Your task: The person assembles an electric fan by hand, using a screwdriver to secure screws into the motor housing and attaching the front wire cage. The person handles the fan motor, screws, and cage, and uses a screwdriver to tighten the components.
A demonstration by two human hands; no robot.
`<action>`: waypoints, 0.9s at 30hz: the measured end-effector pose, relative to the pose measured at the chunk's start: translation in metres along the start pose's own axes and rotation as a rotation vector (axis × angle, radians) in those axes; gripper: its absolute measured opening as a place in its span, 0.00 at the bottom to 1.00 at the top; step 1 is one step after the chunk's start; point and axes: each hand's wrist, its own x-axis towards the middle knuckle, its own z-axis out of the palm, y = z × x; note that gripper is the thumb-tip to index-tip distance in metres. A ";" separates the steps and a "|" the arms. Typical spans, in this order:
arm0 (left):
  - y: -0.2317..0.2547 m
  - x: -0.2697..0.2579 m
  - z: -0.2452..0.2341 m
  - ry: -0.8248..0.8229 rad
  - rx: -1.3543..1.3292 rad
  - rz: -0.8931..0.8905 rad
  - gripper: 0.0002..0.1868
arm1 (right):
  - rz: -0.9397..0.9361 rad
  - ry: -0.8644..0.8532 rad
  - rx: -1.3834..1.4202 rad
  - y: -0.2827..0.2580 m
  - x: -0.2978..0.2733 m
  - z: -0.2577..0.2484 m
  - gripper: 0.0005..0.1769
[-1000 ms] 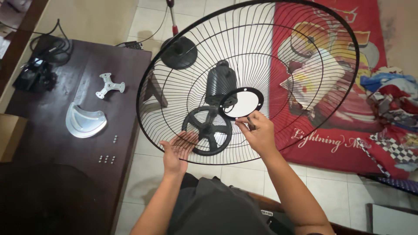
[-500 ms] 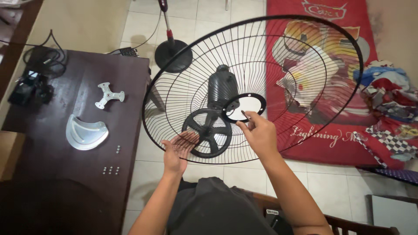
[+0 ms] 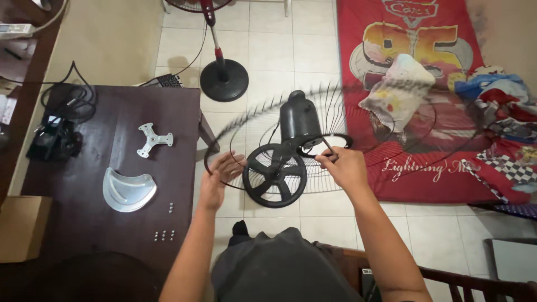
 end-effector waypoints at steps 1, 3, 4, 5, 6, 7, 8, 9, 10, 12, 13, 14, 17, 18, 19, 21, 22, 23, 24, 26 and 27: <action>0.006 0.003 -0.003 -0.028 0.094 0.017 0.38 | -0.013 0.017 -0.021 0.001 -0.003 0.004 0.13; 0.010 0.008 -0.005 -0.097 0.117 0.085 0.39 | -0.040 0.055 -0.062 0.003 -0.007 0.012 0.13; 0.010 0.011 -0.004 -0.134 0.126 0.119 0.41 | -0.018 0.044 -0.024 0.004 -0.009 0.013 0.13; 0.010 0.011 -0.004 -0.119 0.139 0.086 0.40 | 0.004 0.033 0.013 0.005 -0.010 0.012 0.13; 0.009 0.009 -0.004 -0.109 0.151 0.050 0.40 | 0.030 0.025 0.052 0.005 -0.011 0.011 0.13; 0.008 0.009 -0.005 -0.099 0.164 0.015 0.40 | 0.052 0.003 0.016 0.005 -0.011 0.010 0.14; 0.005 0.010 -0.004 -0.040 0.120 -0.069 0.40 | 0.076 -0.021 -0.022 0.006 -0.013 0.008 0.14; 0.001 0.012 -0.002 0.018 0.076 -0.153 0.40 | 0.101 -0.046 -0.060 0.005 -0.014 0.005 0.15; -0.001 0.015 -0.001 0.077 0.035 -0.236 0.41 | 0.121 -0.068 -0.069 0.003 -0.013 0.002 0.16; -0.005 0.019 0.002 0.159 -0.074 -0.346 0.41 | 0.164 -0.114 -0.083 0.000 -0.014 -0.003 0.19; -0.006 0.020 0.004 0.200 -0.126 -0.404 0.41 | 0.161 -0.102 -0.114 -0.002 -0.015 -0.004 0.19; -0.006 0.021 0.005 0.225 -0.128 -0.450 0.41 | 0.162 -0.088 -0.145 -0.004 -0.015 -0.004 0.19; -0.001 0.024 0.009 0.277 -0.117 -0.557 0.43 | 0.134 -0.062 -0.172 -0.008 -0.018 -0.002 0.21; 0.002 0.023 0.009 0.281 -0.105 -0.578 0.44 | 0.117 -0.059 -0.169 -0.009 -0.019 -0.001 0.21; 0.004 0.023 0.009 0.285 -0.093 -0.598 0.44 | 0.134 -0.066 -0.170 -0.009 -0.020 0.000 0.21; 0.008 0.021 0.010 0.307 -0.073 -0.620 0.44 | 0.166 -0.085 -0.171 -0.007 -0.023 0.003 0.22; 0.009 0.021 0.011 0.320 -0.065 -0.630 0.44 | 0.159 -0.079 -0.171 -0.006 -0.024 0.004 0.23; 0.009 0.020 0.011 0.316 -0.045 -0.642 0.45 | 0.152 -0.074 -0.171 -0.005 -0.026 0.005 0.24; 0.010 0.020 0.012 0.315 -0.026 -0.650 0.45 | 0.141 -0.068 -0.171 -0.004 -0.026 0.006 0.25; 0.009 0.019 0.013 0.318 -0.019 -0.653 0.45 | 0.087 -0.045 -0.144 -0.003 -0.028 0.007 0.28; 0.009 0.018 0.014 0.323 -0.030 -0.648 0.45 | 0.060 -0.033 -0.130 -0.002 -0.028 0.007 0.30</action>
